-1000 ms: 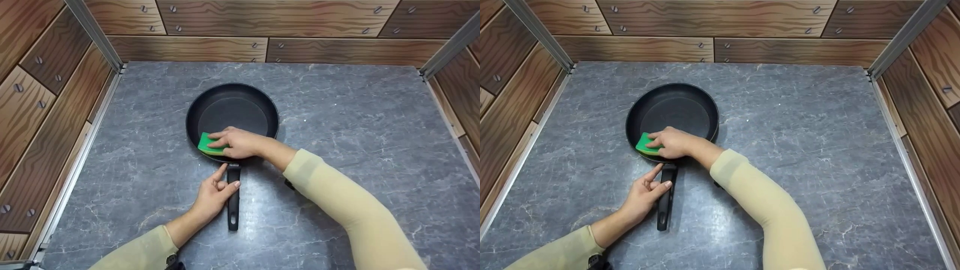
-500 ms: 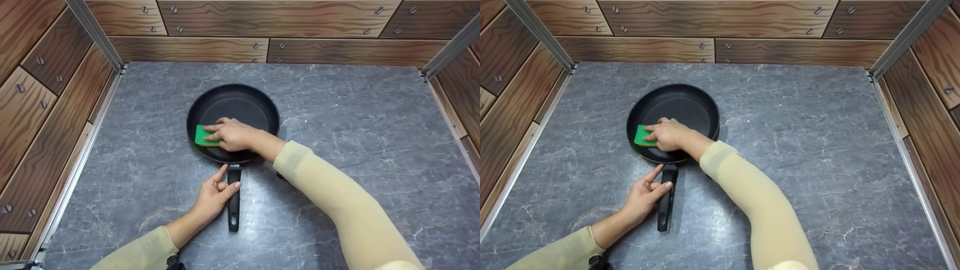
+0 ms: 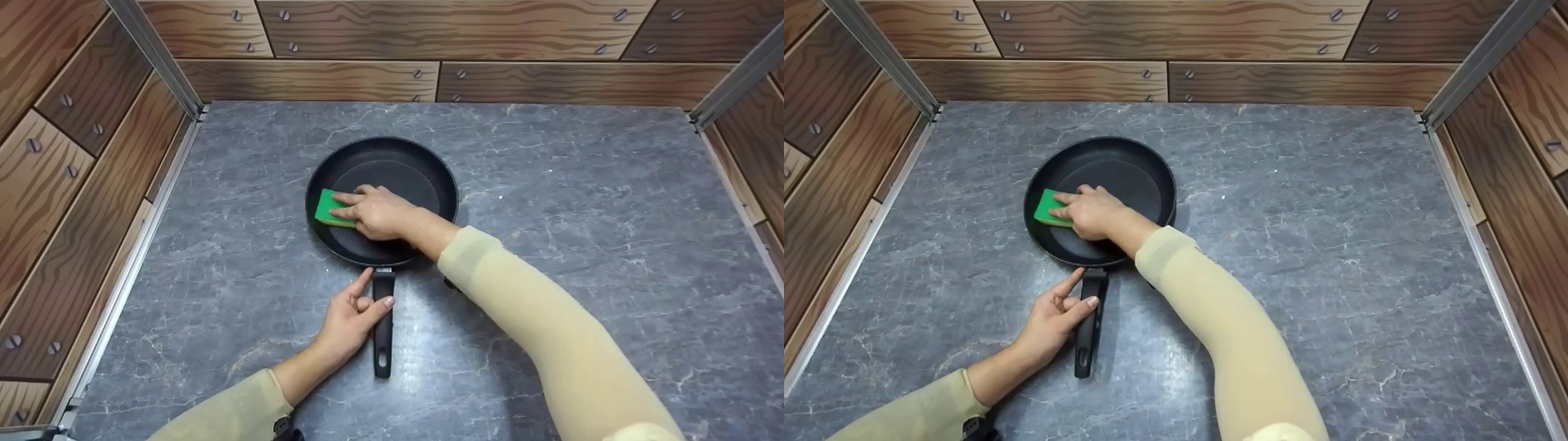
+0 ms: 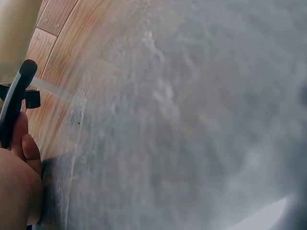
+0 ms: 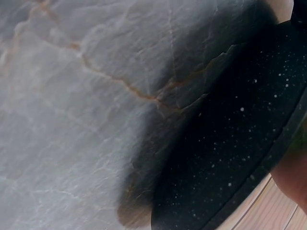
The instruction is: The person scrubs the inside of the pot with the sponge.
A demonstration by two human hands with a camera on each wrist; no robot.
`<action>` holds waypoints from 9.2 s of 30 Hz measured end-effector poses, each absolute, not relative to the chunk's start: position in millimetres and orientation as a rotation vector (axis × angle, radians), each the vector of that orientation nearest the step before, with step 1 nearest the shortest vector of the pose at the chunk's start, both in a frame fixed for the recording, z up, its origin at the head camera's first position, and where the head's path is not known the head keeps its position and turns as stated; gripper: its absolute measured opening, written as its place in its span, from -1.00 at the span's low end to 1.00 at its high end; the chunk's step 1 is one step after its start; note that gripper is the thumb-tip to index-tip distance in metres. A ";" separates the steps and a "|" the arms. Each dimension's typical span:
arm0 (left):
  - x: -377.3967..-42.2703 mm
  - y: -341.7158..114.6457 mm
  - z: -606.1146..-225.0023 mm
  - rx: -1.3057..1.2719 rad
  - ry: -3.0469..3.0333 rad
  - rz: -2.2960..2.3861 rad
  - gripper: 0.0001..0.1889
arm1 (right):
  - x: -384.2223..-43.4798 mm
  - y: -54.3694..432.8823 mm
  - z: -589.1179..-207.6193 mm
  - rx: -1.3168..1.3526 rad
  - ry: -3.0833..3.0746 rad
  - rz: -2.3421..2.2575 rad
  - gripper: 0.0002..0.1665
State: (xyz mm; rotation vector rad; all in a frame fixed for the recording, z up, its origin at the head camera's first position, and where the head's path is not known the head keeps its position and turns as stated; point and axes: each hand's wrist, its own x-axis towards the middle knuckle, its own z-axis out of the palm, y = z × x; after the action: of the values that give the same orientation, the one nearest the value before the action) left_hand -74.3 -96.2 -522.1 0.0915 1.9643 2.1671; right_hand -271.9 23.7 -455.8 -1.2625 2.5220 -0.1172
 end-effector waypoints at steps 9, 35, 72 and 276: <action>-73.8 -95.8 -522.6 0.096 1.943 2.185 -0.14 | -277.8 21.6 -459.9 -1.222 2.591 -0.124 -0.30; -72.4 -95.7 -522.9 0.087 1.953 2.196 -0.13 | -301.3 42.4 -461.3 -0.950 2.724 -0.177 -0.34; -73.6 -94.7 -521.3 0.074 1.887 2.221 -0.11 | -296.9 92.6 -459.7 -0.734 2.848 -0.056 -0.29; -74.8 -94.7 -524.6 0.092 1.896 2.209 -0.11 | -278.6 56.7 -467.4 -1.048 2.755 -0.182 -0.35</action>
State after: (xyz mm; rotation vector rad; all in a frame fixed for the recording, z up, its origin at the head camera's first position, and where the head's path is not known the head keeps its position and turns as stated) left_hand -74.8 -94.7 -524.6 0.0918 1.8960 2.2087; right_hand -278.6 56.7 -467.4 -1.0477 2.7554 -0.1819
